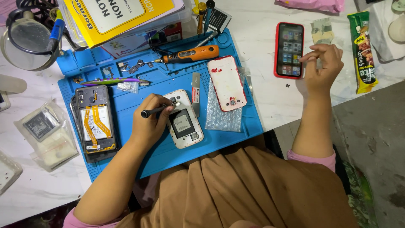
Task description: Disassembling a mobile phone using a screwdriver and prying tool on a repair mat
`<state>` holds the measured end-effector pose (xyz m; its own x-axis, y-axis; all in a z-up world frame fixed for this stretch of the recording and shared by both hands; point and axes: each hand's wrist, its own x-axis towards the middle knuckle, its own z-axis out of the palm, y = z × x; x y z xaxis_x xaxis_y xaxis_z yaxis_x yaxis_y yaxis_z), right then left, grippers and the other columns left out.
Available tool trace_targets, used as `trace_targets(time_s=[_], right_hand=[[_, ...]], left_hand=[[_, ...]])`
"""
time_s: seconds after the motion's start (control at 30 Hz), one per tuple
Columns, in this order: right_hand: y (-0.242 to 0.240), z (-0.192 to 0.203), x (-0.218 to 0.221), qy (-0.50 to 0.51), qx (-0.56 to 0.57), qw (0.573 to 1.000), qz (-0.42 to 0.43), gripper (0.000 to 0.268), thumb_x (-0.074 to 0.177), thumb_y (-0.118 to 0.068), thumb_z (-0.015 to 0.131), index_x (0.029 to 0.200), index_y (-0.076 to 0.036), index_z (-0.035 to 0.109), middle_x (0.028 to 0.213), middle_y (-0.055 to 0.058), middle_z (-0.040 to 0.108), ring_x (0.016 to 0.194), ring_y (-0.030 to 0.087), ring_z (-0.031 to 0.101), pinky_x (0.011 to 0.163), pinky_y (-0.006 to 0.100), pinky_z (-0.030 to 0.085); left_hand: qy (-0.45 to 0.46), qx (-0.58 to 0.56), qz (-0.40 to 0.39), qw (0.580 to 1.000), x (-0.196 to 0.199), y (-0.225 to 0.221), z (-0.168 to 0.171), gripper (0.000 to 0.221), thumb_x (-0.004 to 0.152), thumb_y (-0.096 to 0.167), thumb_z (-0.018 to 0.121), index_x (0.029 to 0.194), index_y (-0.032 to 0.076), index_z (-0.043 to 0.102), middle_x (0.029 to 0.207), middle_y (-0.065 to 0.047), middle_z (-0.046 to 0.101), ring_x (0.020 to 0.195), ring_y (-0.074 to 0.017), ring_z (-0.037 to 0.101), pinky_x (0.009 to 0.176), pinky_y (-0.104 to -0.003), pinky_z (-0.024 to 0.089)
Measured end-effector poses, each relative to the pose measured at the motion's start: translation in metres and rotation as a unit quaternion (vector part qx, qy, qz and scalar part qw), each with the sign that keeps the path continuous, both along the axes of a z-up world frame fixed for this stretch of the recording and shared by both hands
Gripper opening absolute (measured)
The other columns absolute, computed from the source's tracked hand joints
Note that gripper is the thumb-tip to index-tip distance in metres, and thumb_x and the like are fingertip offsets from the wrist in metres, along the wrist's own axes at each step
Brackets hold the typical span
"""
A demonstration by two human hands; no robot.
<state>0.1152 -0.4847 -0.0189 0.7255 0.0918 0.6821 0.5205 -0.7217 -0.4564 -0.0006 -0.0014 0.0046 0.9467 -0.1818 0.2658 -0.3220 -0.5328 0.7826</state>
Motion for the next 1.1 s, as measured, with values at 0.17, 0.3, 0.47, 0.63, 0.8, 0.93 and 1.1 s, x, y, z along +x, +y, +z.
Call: trace_targets(time_s=[0.17,0.3,0.47,0.63,0.8,0.93,1.1], right_hand=[[-0.001,-0.004,0.002,0.008,-0.042,0.999,0.006,0.023,0.095,0.003,0.051,0.110,0.003,0.069,0.085,0.008,0.076,0.096,0.026,0.059,0.101,0.046,0.037],[-0.002,-0.003,0.002,0.006,-0.062,0.998,0.000,0.026,0.092,0.001,0.050,0.109,0.003,0.070,0.084,0.007,0.077,0.093,0.025,0.059,0.101,0.046,0.037],[-0.003,-0.012,0.009,0.038,-0.110,0.993,-0.007,0.034,0.095,0.002,0.053,0.119,-0.002,0.077,0.089,0.004,0.075,0.096,0.022,0.053,0.100,0.044,0.032],[-0.019,-0.022,0.011,-0.031,-0.102,0.986,-0.127,0.025,0.093,0.007,0.056,0.101,-0.005,0.076,0.091,0.007,0.071,0.088,0.027,0.057,0.093,0.042,0.038],[0.002,-0.001,0.001,-0.023,-0.042,0.999,-0.003,0.023,0.104,0.004,0.053,0.092,0.000,0.071,0.077,0.003,0.072,0.087,0.024,0.060,0.101,0.043,0.041],[-0.004,-0.007,0.002,-0.032,-0.045,0.998,0.021,0.027,0.093,0.008,0.054,0.078,-0.003,0.074,0.080,0.005,0.071,0.082,0.024,0.061,0.098,0.045,0.041],[0.001,-0.001,0.001,-0.028,-0.064,0.997,0.038,0.027,0.096,0.000,0.055,0.083,-0.001,0.079,0.085,0.010,0.071,0.087,0.028,0.061,0.099,0.046,0.039]], left_hand=[[0.005,-0.002,0.000,1.000,-0.001,0.000,0.000,0.017,0.104,0.021,0.060,0.102,0.004,0.064,0.097,-0.009,0.064,0.086,-0.0248,0.063,0.070,-0.033,0.048],[-0.003,0.003,-0.001,1.000,0.000,0.001,-0.001,0.017,0.104,0.020,0.061,0.102,0.004,0.064,0.097,-0.010,0.063,0.085,-0.0254,0.062,0.070,-0.034,0.047],[-0.003,-0.001,-0.003,1.000,0.000,0.000,0.000,0.018,0.105,0.021,0.060,0.103,0.004,0.064,0.097,-0.010,0.064,0.086,-0.0255,0.063,0.070,-0.034,0.048],[-0.005,-0.003,0.002,1.000,0.000,0.001,-0.001,0.017,0.104,0.020,0.061,0.102,0.004,0.064,0.096,-0.009,0.064,0.084,-0.0243,0.062,0.068,-0.033,0.047],[-0.012,0.003,-0.002,1.000,0.001,0.001,-0.004,0.018,0.105,0.021,0.061,0.102,0.003,0.064,0.097,-0.010,0.063,0.085,-0.0253,0.062,0.067,-0.033,0.047],[-0.009,0.003,-0.002,1.000,0.001,0.001,-0.003,0.017,0.104,0.020,0.061,0.102,0.004,0.064,0.097,-0.010,0.064,0.086,-0.0256,0.063,0.069,-0.034,0.048],[0.007,-0.001,0.004,1.000,0.000,0.001,-0.002,0.018,0.104,0.022,0.061,0.103,0.004,0.065,0.097,-0.010,0.064,0.086,-0.0251,0.063,0.070,-0.033,0.048]])
